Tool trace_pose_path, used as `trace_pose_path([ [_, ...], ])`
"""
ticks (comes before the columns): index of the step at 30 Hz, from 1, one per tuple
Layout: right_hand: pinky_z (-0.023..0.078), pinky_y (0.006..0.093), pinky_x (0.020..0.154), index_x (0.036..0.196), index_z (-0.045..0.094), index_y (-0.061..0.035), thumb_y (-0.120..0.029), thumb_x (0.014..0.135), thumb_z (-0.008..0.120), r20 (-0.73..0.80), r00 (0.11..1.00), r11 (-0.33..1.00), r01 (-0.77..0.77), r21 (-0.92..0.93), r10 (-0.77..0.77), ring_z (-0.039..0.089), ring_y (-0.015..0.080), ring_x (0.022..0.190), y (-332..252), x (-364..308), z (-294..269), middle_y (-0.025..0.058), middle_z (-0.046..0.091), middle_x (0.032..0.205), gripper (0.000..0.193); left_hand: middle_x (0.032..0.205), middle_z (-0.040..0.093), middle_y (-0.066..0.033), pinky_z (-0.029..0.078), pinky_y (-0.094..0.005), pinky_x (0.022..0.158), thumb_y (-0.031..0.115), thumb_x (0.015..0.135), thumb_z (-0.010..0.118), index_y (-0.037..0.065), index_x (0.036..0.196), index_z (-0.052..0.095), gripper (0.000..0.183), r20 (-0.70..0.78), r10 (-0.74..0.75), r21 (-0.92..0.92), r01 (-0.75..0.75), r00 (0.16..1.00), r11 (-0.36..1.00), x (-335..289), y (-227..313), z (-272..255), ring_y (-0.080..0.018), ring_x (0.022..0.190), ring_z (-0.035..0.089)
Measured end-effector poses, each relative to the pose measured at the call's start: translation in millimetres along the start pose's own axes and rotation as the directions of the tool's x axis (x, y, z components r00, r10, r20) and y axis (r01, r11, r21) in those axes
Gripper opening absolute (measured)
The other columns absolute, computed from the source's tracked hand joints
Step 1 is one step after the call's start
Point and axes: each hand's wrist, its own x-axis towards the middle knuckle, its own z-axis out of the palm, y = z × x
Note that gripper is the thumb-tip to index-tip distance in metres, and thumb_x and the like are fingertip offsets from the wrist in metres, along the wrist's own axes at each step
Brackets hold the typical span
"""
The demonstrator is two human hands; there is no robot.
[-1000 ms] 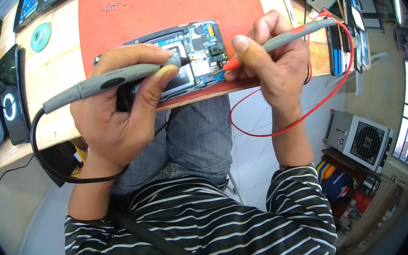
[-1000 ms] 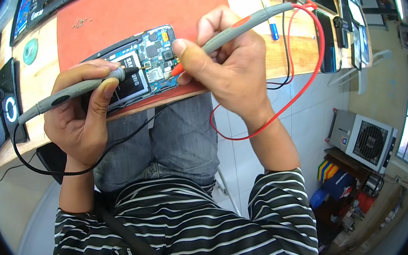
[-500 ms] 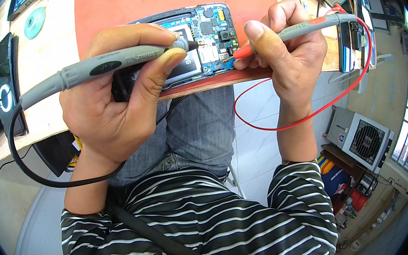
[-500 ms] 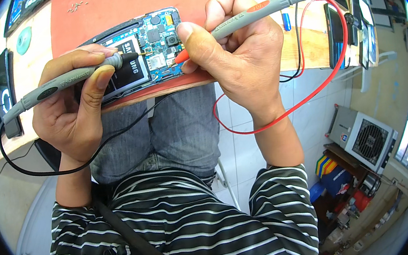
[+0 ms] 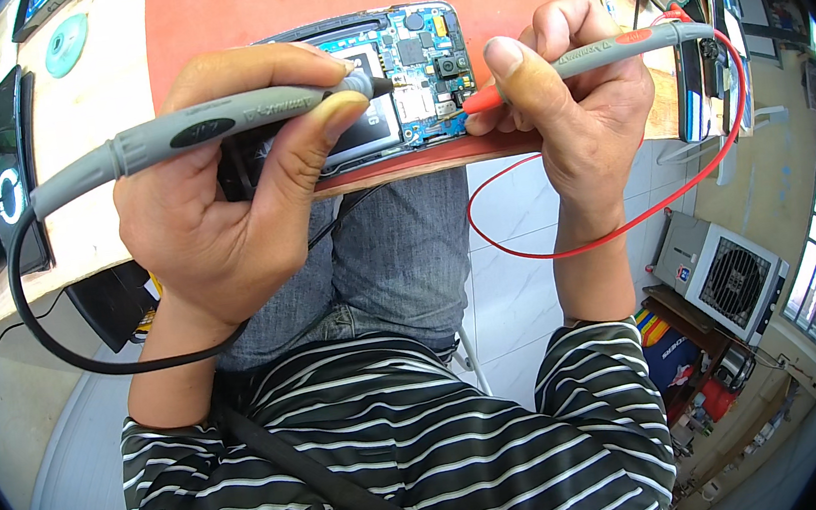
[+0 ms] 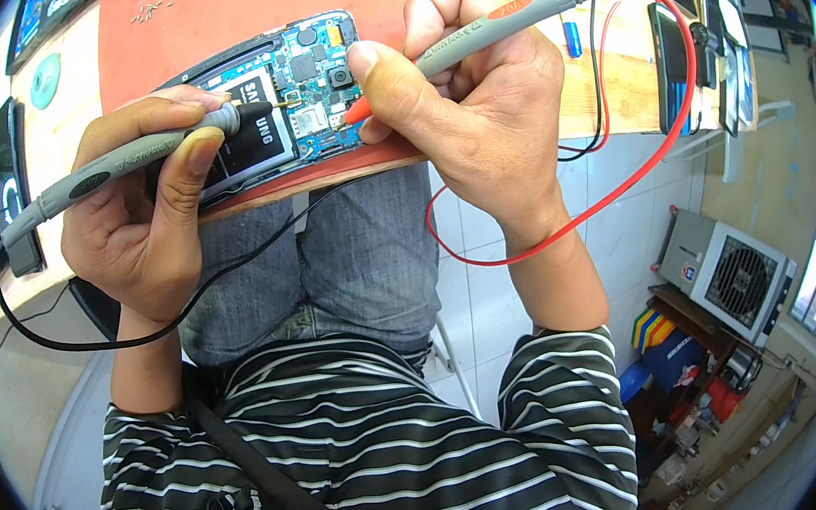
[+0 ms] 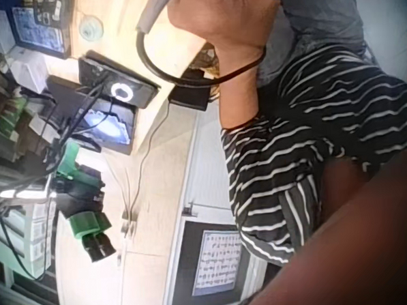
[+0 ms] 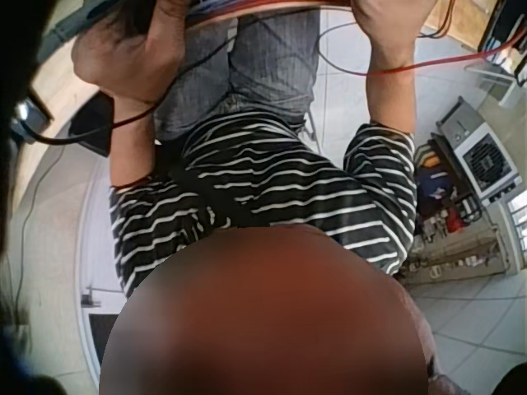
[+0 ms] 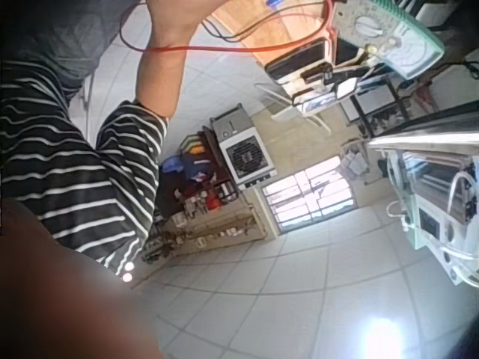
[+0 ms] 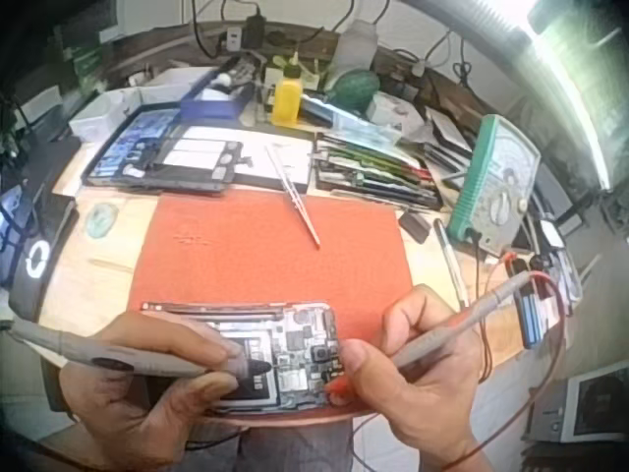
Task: The person uses a multimeter to probe various points on a disassembled smartphone motherboard. They hold the device steady with one hand while moving the probes with the other, occasionally switching probes and repositioning the board on the workbench.
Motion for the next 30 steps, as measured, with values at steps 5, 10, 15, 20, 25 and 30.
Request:
trace_pose_path([
  [5,0.044,0.0158,0.046,0.079,0.047,-0.0045,-0.002,0.083,0.072,-0.043,0.996,0.997,-0.081,-0.001,0.081,0.06,0.0048,0.055,-5.3,-1.5,2.0,-0.0015,0.053,0.065,0.025,0.101,0.064,-0.016,0.049,-0.0308,0.088,-0.004,0.086,0.066,-0.006,0.104,0.059,0.019,-0.022,-0.02,0.019,0.02,1.0,1.0,0.7,2.3,1.7,-0.0222,0.097,0.063],
  [10,0.033,0.0162,0.043,0.077,0.048,-0.0068,-0.006,0.083,0.072,-0.013,0.993,0.994,-0.113,0.004,0.113,0.048,-0.0006,0.052,-8.8,0.1,1.3,-0.0047,0.051,0.061,0.025,0.093,0.066,-0.0129,0.051,-0.0309,0.08,-0.004,0.081,0.071,-0.004,0.097,0.063,0.018,-0.114,-0.027,-0.05,0.021,0.993,0.999,3.0,4.8,7.0,-0.0223,0.09,0.064],
  [15,0.034,0.016,0.044,0.077,0.047,-0.007,-0.007,0.084,0.071,-0.003,0.99,0.99,-0.139,-0.028,0.139,0.048,-0.0008,0.052,-10.4,1.0,-0.2,-0.0042,0.052,0.061,0.025,0.093,0.066,-0.0126,0.051,-0.0304,0.081,-0.002,0.082,0.071,-0.004,0.098,0.063,0.018,-0.101,-0.046,-0.048,0.041,0.994,0.998,3.7,6.7,6.7,-0.0218,0.091,0.064],
  [20,0.037,0.0166,0.044,0.078,0.046,-0.0066,-0.004,0.084,0.07,0.007,0.993,0.993,-0.119,0.003,0.119,0.059,0.0038,0.056,-10.2,-0.7,1.3,-0.002,0.054,0.062,0.025,0.095,0.066,-0.0122,0.05,-0.0302,0.081,-0.002,0.083,0.07,-0.003,0.099,0.063,0.017,-0.084,-0.066,-0.084,0.059,0.994,0.995,1.2,4.5,5.6,-0.0206,0.092,0.064],
  [25,0.037,0.0142,0.044,0.08,0.046,-0.0056,-0.004,0.084,0.072,-0.043,0.995,0.996,-0.085,0.041,0.087,0.053,0.0005,0.052,-5.3,-1.5,2.0,-0.0045,0.052,0.061,0.026,0.092,0.068,-0.0091,0.052,-0.0281,0.075,0.0,0.081,0.073,-0.002,0.095,0.065,0.016,-0.112,0.008,-0.011,-0.009,0.994,1.0,2.1,-0.3,6.2,-0.0189,0.084,0.066],
  [30,0.034,0.0134,0.043,0.079,0.048,-0.0065,-0.005,0.083,0.073,-0.006,1.0,0.999,-0.001,-0.054,0.001,0.049,-0.0016,0.051,0.4,1.0,-3.6,-0.0057,0.049,0.06,0.025,0.091,0.068,-0.0094,0.052,-0.0256,0.072,0.0,0.081,0.073,-0.003,0.094,0.066,0.015,-0.111,-0.022,-0.048,0.017,0.994,0.999,2.9,-0.8,5.9,-0.0165,0.081,0.066],
])
